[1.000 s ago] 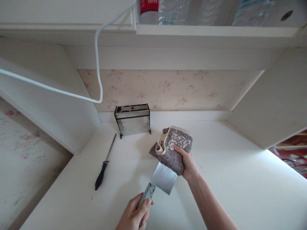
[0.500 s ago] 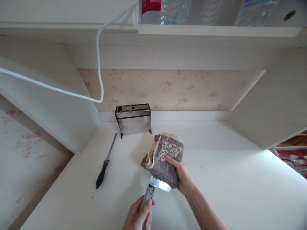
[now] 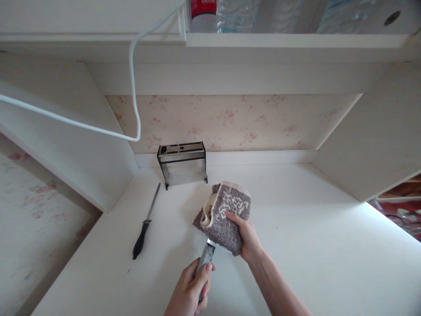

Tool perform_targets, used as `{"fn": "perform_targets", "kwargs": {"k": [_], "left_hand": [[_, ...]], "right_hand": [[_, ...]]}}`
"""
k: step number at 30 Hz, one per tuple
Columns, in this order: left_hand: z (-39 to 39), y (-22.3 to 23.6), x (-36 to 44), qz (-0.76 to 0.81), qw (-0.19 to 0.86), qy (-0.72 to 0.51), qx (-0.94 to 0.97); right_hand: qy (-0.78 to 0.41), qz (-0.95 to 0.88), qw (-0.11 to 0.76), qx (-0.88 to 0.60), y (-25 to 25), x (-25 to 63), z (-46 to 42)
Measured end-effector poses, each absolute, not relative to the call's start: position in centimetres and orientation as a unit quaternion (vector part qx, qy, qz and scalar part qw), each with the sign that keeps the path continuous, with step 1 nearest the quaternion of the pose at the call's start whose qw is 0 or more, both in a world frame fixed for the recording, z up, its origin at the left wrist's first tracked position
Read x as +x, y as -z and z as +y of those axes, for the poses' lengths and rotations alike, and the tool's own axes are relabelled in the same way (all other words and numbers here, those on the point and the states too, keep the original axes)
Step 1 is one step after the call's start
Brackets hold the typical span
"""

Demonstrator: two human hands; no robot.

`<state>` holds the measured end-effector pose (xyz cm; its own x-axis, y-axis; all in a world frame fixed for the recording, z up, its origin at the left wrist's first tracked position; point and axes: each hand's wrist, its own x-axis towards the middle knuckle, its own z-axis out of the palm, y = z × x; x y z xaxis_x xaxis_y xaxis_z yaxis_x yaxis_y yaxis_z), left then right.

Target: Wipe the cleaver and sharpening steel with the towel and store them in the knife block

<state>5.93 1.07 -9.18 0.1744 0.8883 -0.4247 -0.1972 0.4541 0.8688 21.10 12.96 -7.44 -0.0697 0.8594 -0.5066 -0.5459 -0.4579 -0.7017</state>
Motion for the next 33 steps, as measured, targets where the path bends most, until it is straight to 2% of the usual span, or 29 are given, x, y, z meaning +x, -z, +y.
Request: {"fn": "perform_targets", "kwargs": {"k": [11,20,33], "left_hand": [[0.8,8.8,4.9,0.496,0.704,-0.349,0.37],[0.7,8.0,5.3,0.42,0.788,-0.347,0.287],[1.1,6.7,6.8,0.396,0.781,-0.423,0.232]], "right_hand": [[-0.677,-0.159,0.539,-0.476,6.2,24.2,16.7],[-0.639,-0.208,0.571,-0.471,3.2,25.0,17.3],[-0.736,-0.148,0.536,-0.387,4.5,24.7,13.6]]}}
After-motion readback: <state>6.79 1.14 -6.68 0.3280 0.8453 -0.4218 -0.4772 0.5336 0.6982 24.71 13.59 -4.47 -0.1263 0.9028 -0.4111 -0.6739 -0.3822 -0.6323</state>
